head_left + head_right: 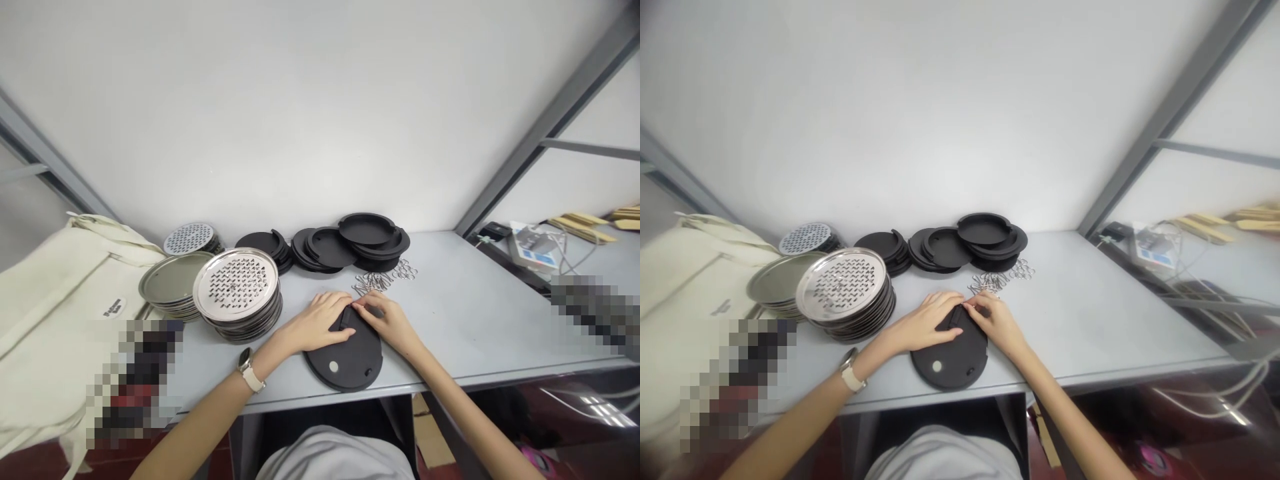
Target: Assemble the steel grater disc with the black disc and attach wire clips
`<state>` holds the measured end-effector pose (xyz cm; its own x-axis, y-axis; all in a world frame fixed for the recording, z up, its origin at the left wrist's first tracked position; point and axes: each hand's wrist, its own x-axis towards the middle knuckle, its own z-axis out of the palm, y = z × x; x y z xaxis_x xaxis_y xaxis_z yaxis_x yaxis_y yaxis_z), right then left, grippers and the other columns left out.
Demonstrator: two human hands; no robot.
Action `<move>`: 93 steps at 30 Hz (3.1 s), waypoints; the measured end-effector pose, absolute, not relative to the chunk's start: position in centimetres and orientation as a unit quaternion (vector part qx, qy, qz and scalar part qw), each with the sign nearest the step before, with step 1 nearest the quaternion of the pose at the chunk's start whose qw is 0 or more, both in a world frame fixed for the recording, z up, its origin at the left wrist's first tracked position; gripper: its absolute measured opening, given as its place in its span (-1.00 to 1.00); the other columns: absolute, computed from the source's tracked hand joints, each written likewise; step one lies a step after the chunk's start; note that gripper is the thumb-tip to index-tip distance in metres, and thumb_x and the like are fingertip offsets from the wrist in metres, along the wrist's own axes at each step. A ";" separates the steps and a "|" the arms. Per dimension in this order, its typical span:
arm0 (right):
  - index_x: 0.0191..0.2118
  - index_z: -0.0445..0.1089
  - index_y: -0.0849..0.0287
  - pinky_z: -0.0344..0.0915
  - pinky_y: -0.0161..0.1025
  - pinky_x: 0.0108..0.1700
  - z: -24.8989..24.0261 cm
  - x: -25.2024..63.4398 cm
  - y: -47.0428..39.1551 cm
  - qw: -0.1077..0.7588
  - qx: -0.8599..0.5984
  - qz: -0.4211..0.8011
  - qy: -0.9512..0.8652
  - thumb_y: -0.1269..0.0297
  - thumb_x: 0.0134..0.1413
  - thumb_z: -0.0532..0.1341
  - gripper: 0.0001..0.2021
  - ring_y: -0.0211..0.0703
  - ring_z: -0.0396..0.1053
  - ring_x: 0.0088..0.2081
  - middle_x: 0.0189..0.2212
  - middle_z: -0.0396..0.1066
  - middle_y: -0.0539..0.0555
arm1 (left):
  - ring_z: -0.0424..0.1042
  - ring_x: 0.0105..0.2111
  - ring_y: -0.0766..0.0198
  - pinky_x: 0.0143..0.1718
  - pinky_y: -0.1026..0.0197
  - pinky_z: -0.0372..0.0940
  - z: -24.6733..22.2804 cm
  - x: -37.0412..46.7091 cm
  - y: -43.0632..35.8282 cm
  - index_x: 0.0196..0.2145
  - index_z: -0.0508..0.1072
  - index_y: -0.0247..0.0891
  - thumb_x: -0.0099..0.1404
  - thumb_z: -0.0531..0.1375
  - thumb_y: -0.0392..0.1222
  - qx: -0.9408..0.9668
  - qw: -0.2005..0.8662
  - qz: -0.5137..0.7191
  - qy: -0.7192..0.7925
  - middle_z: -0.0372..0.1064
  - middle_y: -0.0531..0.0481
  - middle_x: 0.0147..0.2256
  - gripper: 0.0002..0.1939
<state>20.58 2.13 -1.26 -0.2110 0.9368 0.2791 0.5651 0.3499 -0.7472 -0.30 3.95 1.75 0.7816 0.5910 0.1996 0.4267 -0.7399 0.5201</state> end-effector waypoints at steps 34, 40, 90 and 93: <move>-0.17 0.45 0.13 0.31 -0.19 -0.14 -1.0 20.5 1.7 0.361 -0.493 0.241 -0.754 0.23 0.26 0.07 -0.78 -0.10 0.39 -0.25 -0.30 0.35 0.09 | 0.21 0.05 0.06 0.11 -0.03 0.14 1.5 -0.3 4.1 0.14 0.16 -0.14 0.31 0.13 0.00 0.913 0.230 0.172 0.288 0.17 -0.12 0.04 -0.51; -0.15 0.44 0.12 0.32 -0.15 -0.13 -1.0 20.5 1.6 0.353 -0.490 0.236 -0.761 0.22 0.28 0.06 -0.77 -0.08 0.38 -0.24 -0.30 0.34 0.11 | 0.14 0.12 0.06 0.14 -0.01 0.10 1.6 -0.5 4.2 0.17 0.13 -0.13 0.33 0.10 0.05 0.910 0.250 0.164 0.286 0.13 -0.13 0.10 -0.49; -0.26 0.36 0.12 0.29 -0.16 -0.18 -1.2 20.6 1.7 0.350 -0.499 0.218 -0.762 0.28 0.27 0.05 -0.84 -0.09 0.34 -0.28 -0.34 0.30 0.07 | 0.08 0.20 0.08 0.20 0.02 0.06 0.7 -0.5 4.6 0.20 0.12 -0.11 0.31 0.10 0.10 0.900 0.293 0.168 0.274 0.12 -0.11 0.17 -0.43; -0.26 0.36 0.12 0.29 -0.16 -0.18 -1.2 20.6 1.7 0.353 -0.501 0.220 -0.759 0.28 0.27 0.05 -0.84 -0.09 0.34 -0.27 -0.34 0.31 0.07 | 0.01 0.24 0.06 0.23 0.02 0.02 0.5 -0.6 4.6 0.23 0.09 -0.14 0.31 0.09 0.14 0.902 0.284 0.159 0.284 0.05 -0.14 0.22 -0.37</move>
<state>20.58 1.70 -1.19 -0.2487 0.9157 0.3155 0.6043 0.4013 -0.6883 -0.62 4.61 0.50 0.7883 0.6025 0.1249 0.4221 -0.6772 0.6027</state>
